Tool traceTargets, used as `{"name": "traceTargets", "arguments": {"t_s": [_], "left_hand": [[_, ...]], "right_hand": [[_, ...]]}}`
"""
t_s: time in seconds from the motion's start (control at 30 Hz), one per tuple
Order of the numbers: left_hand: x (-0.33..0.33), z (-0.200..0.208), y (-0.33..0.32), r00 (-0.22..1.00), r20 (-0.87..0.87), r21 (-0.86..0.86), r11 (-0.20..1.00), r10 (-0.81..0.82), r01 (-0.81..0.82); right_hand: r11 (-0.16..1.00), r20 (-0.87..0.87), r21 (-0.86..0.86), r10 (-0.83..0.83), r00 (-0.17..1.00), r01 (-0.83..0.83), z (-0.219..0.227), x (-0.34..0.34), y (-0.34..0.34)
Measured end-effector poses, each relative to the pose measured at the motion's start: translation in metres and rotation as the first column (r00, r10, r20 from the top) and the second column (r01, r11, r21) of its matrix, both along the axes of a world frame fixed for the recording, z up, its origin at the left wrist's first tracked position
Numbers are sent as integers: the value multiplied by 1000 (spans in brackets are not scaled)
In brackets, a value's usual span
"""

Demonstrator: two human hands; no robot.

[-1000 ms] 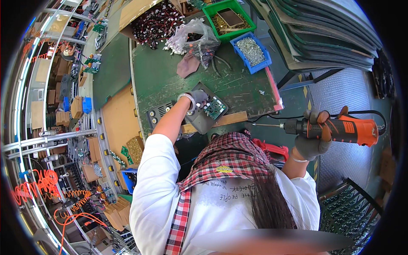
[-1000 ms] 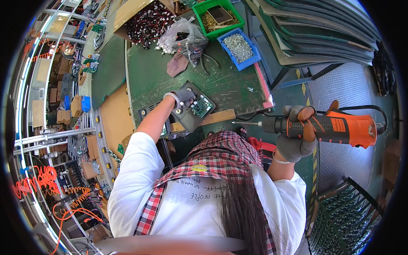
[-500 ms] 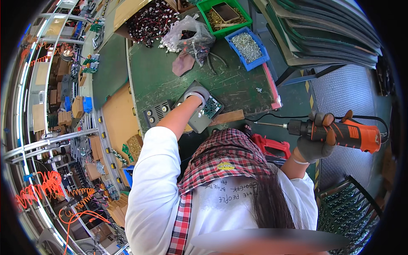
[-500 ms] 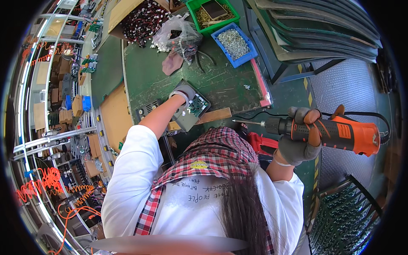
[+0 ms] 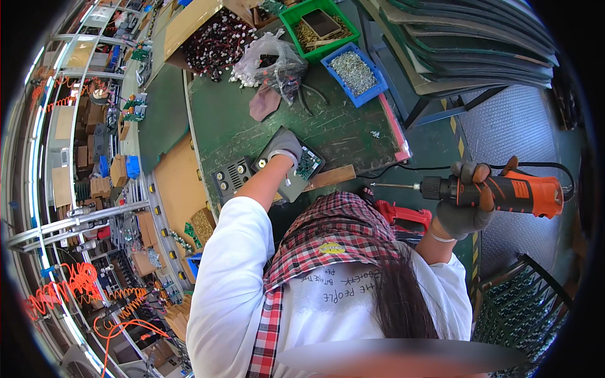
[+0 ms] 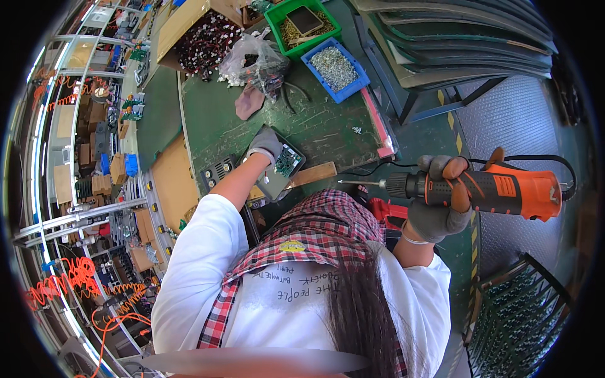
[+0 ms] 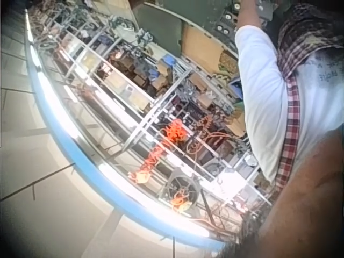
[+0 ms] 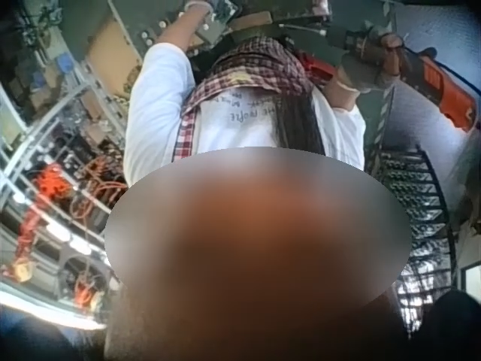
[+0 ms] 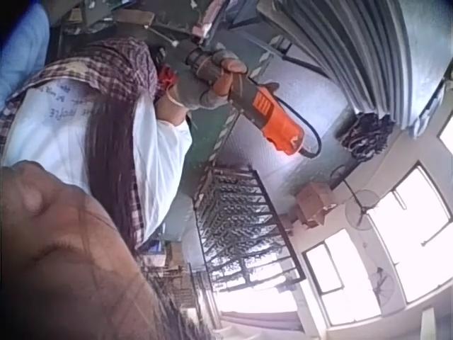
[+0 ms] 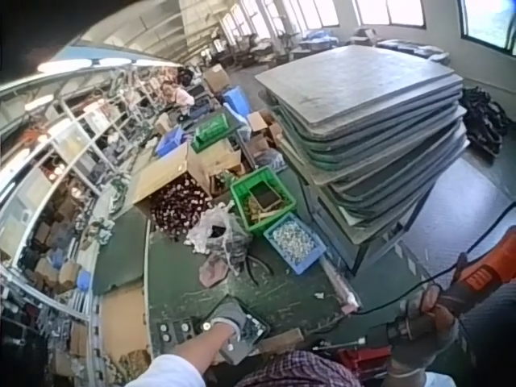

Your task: The recorder is assembling an electronic device by installing circuit boards and using a power screwdriver.

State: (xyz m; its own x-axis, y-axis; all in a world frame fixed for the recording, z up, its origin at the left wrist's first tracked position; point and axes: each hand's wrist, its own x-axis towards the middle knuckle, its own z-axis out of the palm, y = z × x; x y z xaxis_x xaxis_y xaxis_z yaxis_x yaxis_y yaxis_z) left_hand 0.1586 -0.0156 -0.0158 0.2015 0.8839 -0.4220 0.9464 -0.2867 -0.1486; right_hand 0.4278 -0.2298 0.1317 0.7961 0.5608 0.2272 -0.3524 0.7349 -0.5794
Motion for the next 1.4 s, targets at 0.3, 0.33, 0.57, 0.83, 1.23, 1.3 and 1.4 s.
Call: {"name": "traceTargets", "arguments": {"t_s": [0.3, 0.33, 0.57, 0.83, 1.23, 1.3, 1.4], "left_hand": [[-9, -12, -1, 973, 130, -17, 982, 189, -189], [-7, -10, -2, 971, 134, -6, 980, 198, -199], [-15, -8, -11, 971, 147, -14, 982, 186, -186], [12, -12, 13, 921, -215, -308, 918, -324, 251], [35, 16, -3, 955, -297, -166, 985, 4, -55], [18, 20, -2, 946, -310, -195, 980, -95, 35], [-6, 61, -5, 984, -9, -51, 982, 180, -181]], "right_hand": [[999, -17, 41, 11, 1000, -10, 0, 2, -4], [999, -15, 43, 11, 1000, -10, 0, 3, -5], [1000, 3, 19, -22, 1000, 22, -4, 10, -8], [1000, -2, 15, 10, 1000, -9, -2, 6, -5], [994, 28, -100, -50, 998, 52, -1, -5, -13], [997, 50, -71, -26, 998, 30, -1, -4, -15], [999, 64, -45, -14, 998, 17, 4, -13, -12]]}}
